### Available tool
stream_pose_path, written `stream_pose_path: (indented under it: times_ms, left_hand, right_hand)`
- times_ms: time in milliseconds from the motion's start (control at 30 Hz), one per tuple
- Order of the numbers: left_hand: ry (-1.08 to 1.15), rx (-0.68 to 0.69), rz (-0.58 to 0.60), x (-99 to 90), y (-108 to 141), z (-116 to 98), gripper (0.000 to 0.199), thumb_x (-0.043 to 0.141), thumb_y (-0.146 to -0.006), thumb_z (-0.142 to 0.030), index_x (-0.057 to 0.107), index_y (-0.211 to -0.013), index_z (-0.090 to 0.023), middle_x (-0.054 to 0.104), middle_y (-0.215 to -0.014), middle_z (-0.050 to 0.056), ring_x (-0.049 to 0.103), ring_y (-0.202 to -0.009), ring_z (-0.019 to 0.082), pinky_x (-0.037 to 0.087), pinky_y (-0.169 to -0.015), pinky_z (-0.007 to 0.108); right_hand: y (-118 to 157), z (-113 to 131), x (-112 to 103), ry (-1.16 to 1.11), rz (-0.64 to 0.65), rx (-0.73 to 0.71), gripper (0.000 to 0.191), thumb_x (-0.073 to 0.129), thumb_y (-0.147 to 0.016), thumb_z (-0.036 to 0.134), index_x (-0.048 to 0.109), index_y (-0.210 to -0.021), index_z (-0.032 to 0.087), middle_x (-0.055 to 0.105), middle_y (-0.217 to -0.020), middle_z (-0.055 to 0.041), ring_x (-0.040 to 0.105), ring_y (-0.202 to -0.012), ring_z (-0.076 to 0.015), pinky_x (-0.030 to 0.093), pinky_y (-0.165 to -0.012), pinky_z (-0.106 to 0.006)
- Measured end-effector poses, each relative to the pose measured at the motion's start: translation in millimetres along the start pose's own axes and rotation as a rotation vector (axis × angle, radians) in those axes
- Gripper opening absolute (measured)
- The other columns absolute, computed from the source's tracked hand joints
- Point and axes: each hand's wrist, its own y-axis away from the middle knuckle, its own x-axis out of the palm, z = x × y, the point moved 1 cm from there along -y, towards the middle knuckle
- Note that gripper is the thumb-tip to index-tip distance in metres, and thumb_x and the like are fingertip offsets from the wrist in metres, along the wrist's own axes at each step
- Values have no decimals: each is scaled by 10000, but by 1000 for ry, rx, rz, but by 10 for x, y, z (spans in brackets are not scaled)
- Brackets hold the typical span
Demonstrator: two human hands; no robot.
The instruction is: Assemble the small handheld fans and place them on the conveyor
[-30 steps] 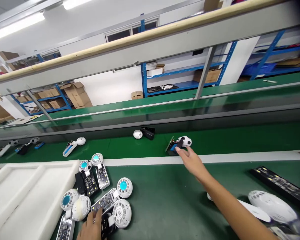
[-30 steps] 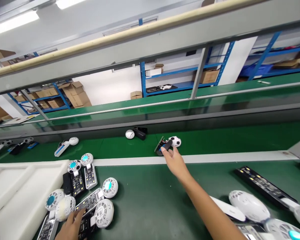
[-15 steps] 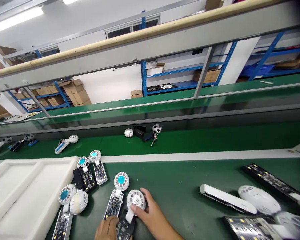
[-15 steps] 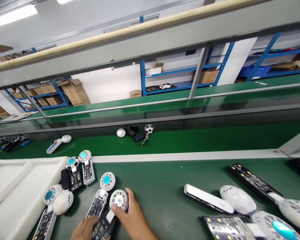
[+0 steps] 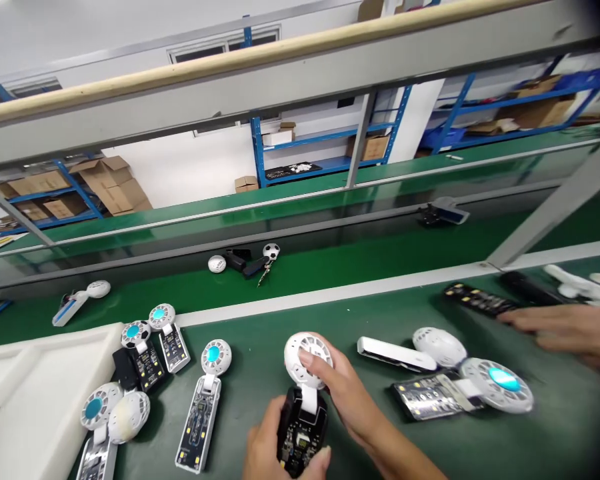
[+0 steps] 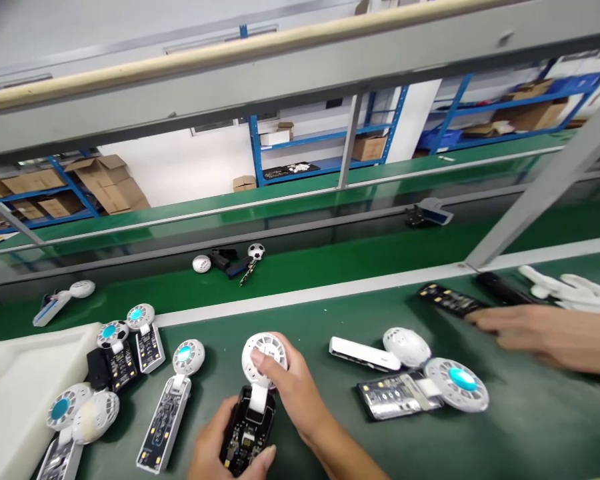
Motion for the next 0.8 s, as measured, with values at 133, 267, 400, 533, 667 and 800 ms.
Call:
stream_pose_path:
  times_ms: [133,267,400,533,667,800]
  left_hand:
    - [452,-18,315,105,-107,-57,601,519,-711,-578,511,-1115,-133,665,-926,119,650,-687,226,525,-622,331]
    - [221,169,5,244,-194,-61,449,338,-884,-424,534,-1155,-125,612,-1152,136,558,-1080,229,450,-898,322]
    - [-58,264,-207,450,-208,30,445,291,-906,-298,432,-1274,-91,517,-1283,148,509,-1160,206,440,-924,295]
    - [-192,290,-250,553,-225,92,439,255,-913,-265,430,-1265,-69,514,-1281,164,534,-1133,208,470,-881,291]
    - [-149,264,-196,527,-263,88,429,251,-913,-254,427,-1260,-72,529,-1268,154,543,-1121,192,468,-878,275]
    - [-84,266,-180,482,-278,80,414,272,-911,-250,428,-1256,-83,521,-1276,157,522,-1144,189,447,-914,294]
  right_hand:
    - [-61,-152,-64,-60,-98,142,421,673,-649,483,623,-903,152,632,-752,-27,555,-712,-180,420,-637,-256]
    - [42,-270,-20,-48,-207,73,455,631,-680,548,614,-962,192,643,-845,-22,556,-836,-200,419,-764,-275]
    - [138,-352,48,-47,-198,52,388,633,-680,546,618,-865,205,591,-714,20,532,-742,-169,423,-697,-232]
    - [138,-362,63,-137,-250,62,334,636,-681,517,597,-815,213,544,-680,33,500,-670,-147,418,-632,-211]
    - [117,-354,65,-102,-266,38,265,601,-703,460,579,-787,210,517,-660,31,483,-656,-151,412,-604,-216]
    - [96,-372,65,-2,-258,8,251,538,-734,456,560,-772,210,524,-666,29,493,-669,-162,410,-633,-237]
